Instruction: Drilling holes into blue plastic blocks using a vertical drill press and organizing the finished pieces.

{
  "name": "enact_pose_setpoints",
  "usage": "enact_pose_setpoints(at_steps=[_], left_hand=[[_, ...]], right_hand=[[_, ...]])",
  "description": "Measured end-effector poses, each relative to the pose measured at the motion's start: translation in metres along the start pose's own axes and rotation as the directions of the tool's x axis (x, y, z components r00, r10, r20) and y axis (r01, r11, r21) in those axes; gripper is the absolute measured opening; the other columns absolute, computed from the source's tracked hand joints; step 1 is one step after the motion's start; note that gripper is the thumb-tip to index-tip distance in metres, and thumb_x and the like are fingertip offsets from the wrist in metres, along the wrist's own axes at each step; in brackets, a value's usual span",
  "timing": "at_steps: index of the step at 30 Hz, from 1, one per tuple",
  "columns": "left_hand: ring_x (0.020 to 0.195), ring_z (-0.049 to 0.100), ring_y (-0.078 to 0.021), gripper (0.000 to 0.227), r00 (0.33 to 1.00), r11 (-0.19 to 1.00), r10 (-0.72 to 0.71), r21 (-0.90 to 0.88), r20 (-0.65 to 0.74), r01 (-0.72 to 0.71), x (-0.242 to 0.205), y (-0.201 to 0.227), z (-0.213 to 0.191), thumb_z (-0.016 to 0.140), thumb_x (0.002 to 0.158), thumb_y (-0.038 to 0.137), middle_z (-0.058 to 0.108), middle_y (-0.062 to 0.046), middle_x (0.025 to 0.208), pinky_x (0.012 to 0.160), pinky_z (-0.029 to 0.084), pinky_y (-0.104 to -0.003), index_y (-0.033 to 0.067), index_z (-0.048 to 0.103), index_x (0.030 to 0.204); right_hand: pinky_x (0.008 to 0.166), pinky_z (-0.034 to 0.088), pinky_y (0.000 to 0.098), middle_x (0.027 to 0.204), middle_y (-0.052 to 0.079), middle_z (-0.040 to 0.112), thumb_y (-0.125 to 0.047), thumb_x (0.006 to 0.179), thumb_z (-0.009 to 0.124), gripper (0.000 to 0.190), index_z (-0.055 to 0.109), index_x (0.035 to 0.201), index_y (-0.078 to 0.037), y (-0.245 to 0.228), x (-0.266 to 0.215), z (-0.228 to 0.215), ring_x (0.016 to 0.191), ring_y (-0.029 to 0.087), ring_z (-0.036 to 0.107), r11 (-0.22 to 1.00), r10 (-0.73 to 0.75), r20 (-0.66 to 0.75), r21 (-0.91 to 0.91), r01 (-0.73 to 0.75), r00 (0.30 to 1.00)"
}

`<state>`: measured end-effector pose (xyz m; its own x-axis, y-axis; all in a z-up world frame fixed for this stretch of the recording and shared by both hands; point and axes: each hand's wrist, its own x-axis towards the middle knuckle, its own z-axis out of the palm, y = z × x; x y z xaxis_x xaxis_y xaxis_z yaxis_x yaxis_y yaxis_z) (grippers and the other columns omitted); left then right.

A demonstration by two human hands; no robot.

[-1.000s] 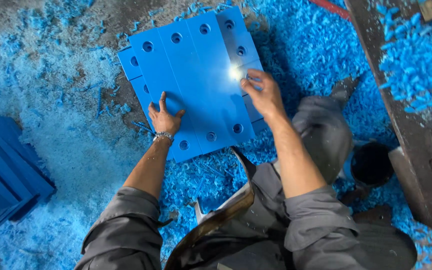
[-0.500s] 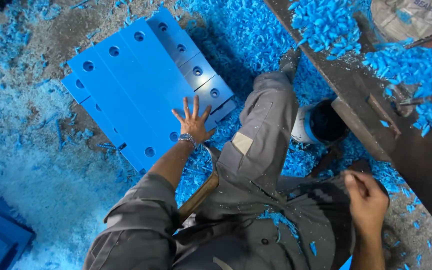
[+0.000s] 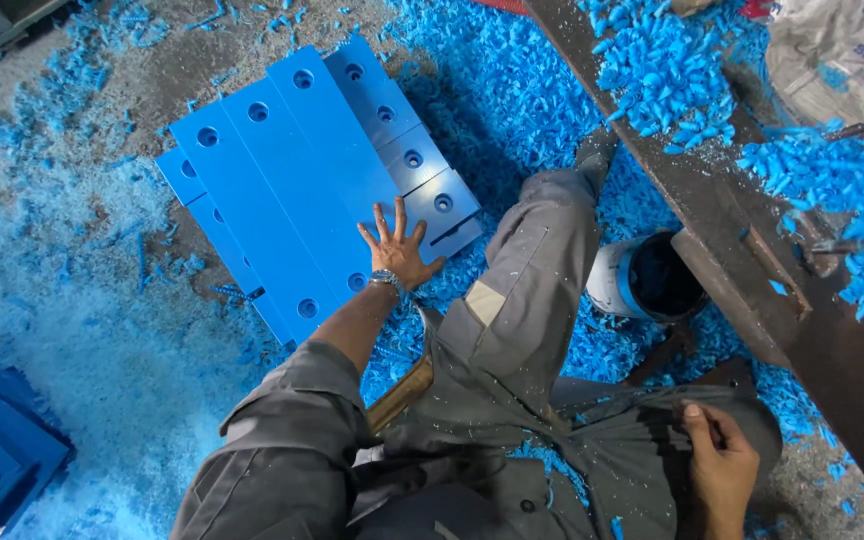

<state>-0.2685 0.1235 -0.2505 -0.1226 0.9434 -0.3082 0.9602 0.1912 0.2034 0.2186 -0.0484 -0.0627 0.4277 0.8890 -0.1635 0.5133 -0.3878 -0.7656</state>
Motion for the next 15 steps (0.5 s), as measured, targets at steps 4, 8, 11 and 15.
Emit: enact_pose_setpoints(at_steps=[4, 8, 11, 15], left_hand=[[0.156, 0.001, -0.0447, 0.084, 0.996, 0.998, 0.018, -0.056, -0.090, -0.023, 0.049, -0.029, 0.025, 0.057, 0.085, 0.079, 0.009, -0.014, 0.172, 0.114, 0.005, -0.085, 0.0303, 0.049, 0.153], [0.154, -0.004, -0.0451, 0.084, 0.992, 0.998, -0.052, -0.041, -0.117, 0.047, 0.092, -0.058, -0.022, 0.055, 0.083, 0.075, 0.005, -0.013, 0.170, 0.107, 0.003, -0.087, 0.0326, 0.045, 0.154], [0.153, -0.010, -0.0456, 0.081, 0.982, 0.977, -0.191, -0.100, -0.015, 0.188, 0.084, -0.058, -0.049, 0.054, 0.080, 0.074, -0.001, -0.012, 0.169, 0.100, -0.001, -0.091, 0.0404, 0.040, 0.152], [0.153, -0.010, -0.0481, 0.072, 0.944, 0.948, -0.280, -0.202, -0.172, 0.245, 0.088, -0.060, -0.020, 0.056, 0.085, 0.067, -0.001, -0.015, 0.170, 0.099, -0.004, -0.094, 0.0450, 0.043, 0.152]], right_hand=[[0.086, 0.050, 0.0282, 0.100, 0.011, 0.076, -0.030, 0.100, 0.074, 0.033, 0.075, 0.115, 0.000, 0.016, 0.014, 0.008, 0.093, 0.014, 0.066, 0.985, 0.031, 0.026, -0.168, -0.027, 0.999], [0.083, 0.051, 0.0301, 0.098, 0.012, 0.076, -0.032, 0.098, 0.076, 0.033, 0.077, 0.111, -0.001, 0.008, 0.018, 0.022, 0.094, 0.015, 0.067, 0.958, 0.115, 0.039, -0.267, -0.101, 0.993], [0.084, 0.051, 0.0293, 0.098, 0.010, 0.077, -0.031, 0.098, 0.075, 0.031, 0.076, 0.112, -0.003, 0.013, 0.016, 0.025, 0.091, 0.014, 0.067, 0.949, 0.044, 0.097, -0.317, -0.012, 0.994], [0.084, 0.052, 0.0297, 0.098, 0.010, 0.077, -0.030, 0.097, 0.075, 0.031, 0.075, 0.109, -0.001, 0.019, 0.015, 0.032, 0.092, 0.015, 0.069, 0.946, 0.022, 0.132, -0.324, 0.022, 0.991]])
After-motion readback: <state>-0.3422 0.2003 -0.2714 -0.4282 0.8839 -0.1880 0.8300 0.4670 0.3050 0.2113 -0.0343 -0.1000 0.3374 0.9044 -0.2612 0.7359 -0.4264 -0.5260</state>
